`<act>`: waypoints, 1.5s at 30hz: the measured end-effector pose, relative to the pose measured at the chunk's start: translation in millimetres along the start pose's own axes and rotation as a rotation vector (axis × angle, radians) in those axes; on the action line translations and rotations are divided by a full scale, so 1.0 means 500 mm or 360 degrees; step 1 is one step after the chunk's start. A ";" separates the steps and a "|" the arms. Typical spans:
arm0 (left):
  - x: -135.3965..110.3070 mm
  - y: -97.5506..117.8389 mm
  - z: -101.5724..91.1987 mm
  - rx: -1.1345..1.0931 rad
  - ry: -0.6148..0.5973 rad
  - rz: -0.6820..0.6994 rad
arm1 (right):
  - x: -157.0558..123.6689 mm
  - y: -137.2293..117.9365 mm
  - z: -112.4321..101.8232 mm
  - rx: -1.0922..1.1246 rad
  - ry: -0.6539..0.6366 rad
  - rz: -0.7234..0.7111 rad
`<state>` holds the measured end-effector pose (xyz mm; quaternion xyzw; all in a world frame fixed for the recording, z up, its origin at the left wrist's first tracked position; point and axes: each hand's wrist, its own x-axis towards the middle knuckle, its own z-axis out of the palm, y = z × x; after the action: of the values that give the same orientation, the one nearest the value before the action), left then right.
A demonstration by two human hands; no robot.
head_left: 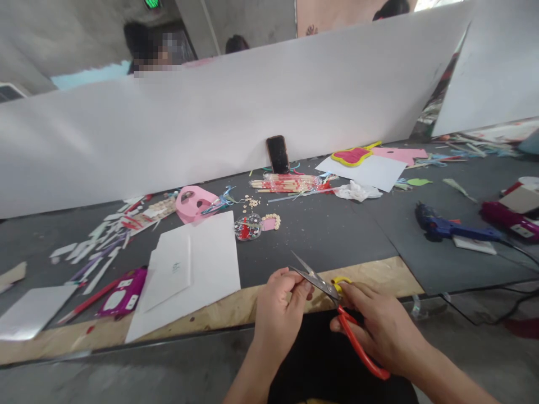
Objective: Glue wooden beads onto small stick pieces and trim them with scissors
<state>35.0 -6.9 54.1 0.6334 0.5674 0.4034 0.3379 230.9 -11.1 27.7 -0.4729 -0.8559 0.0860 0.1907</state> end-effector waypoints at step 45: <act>-0.005 -0.005 0.011 -0.0331 0.0141 -0.0128 | 0.037 -0.018 -0.019 -0.0076 0.0005 -0.0040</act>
<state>38.6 -8.8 49.2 0.5532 0.5617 0.4738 0.3924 218.8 -0.9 43.7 -0.4667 -0.8633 0.0624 0.1817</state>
